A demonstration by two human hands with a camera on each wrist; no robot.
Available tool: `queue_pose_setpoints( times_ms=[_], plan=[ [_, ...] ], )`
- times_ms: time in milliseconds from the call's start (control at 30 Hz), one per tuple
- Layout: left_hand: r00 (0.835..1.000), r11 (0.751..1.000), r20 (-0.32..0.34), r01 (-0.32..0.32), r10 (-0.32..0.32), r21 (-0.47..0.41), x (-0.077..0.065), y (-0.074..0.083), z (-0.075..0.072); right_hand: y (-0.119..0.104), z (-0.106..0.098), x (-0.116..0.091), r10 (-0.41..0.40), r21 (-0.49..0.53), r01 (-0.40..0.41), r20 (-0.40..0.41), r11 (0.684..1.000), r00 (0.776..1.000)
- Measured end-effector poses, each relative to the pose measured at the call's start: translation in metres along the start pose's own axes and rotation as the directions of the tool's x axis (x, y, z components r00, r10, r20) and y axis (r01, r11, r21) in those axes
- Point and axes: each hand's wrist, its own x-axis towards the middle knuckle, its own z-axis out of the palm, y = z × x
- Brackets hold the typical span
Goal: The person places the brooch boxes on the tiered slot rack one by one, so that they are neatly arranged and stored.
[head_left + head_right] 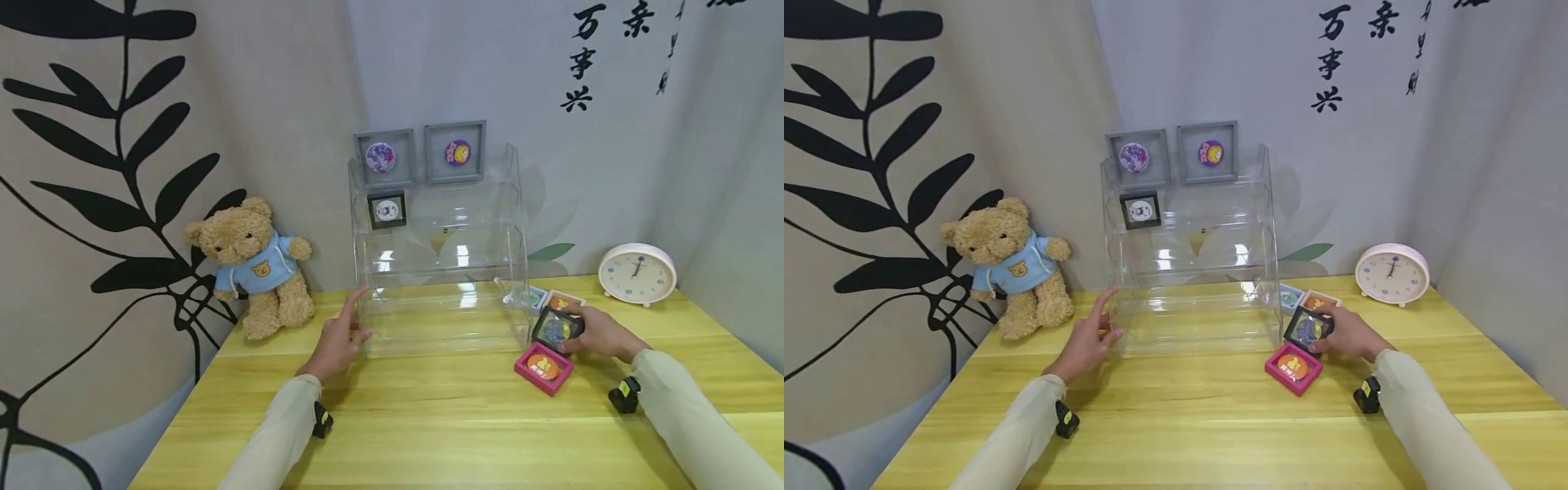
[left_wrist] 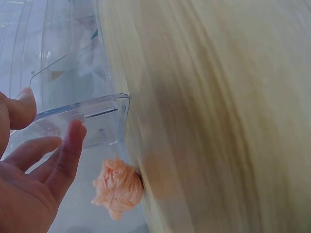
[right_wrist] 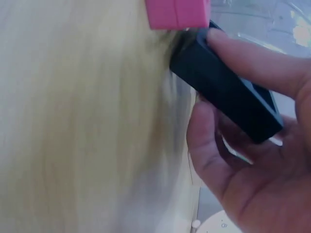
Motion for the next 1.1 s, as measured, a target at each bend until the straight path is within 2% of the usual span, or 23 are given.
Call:
queue_pose_setpoints(
  times_ms=[200,333,500,767,833,933,1033,1100],
  plan=[
    [1.0,1.0,0.001,0.0,0.0,0.007,0.0,0.0,0.0,0.007,-0.002,-0.005,-0.03,0.16,0.024,0.037,0.987,0.999],
    [1.0,1.0,0.008,0.003,-0.003,0.009,0.0,0.001,-0.001,0.011,-0.003,-0.01,-0.065,0.296,0.05,0.042,0.954,0.997],
    [1.0,1.0,0.018,0.022,-0.022,-0.001,0.0,0.002,0.0,0.013,-0.008,-0.016,-0.091,0.372,0.109,-0.066,0.922,0.994],
    [1.0,1.0,0.015,0.006,-0.006,-0.024,0.001,0.002,0.0,0.002,-0.026,-0.025,-0.091,0.399,0.176,-0.224,0.9,0.97],
    [1.0,1.0,0.012,0.004,-0.004,-0.018,0.001,0.001,0.0,-0.004,-0.03,-0.027,-0.127,0.413,0.226,-0.255,0.882,0.959],
    [1.0,1.0,0.003,0.004,-0.004,-0.013,0.001,0.001,0.0,-0.014,-0.035,-0.027,-0.211,0.466,0.325,-0.281,0.823,0.936],
    [1.0,1.0,-0.001,0.002,-0.003,-0.012,0.001,0.0,0.0,-0.025,-0.038,-0.027,-0.263,0.507,0.381,-0.291,0.773,0.92],
    [1.0,1.0,-0.001,0.004,-0.004,-0.012,0.0,0.001,0.0,-0.034,-0.041,-0.027,-0.27,0.481,0.391,-0.302,0.785,0.914]
  ],
)
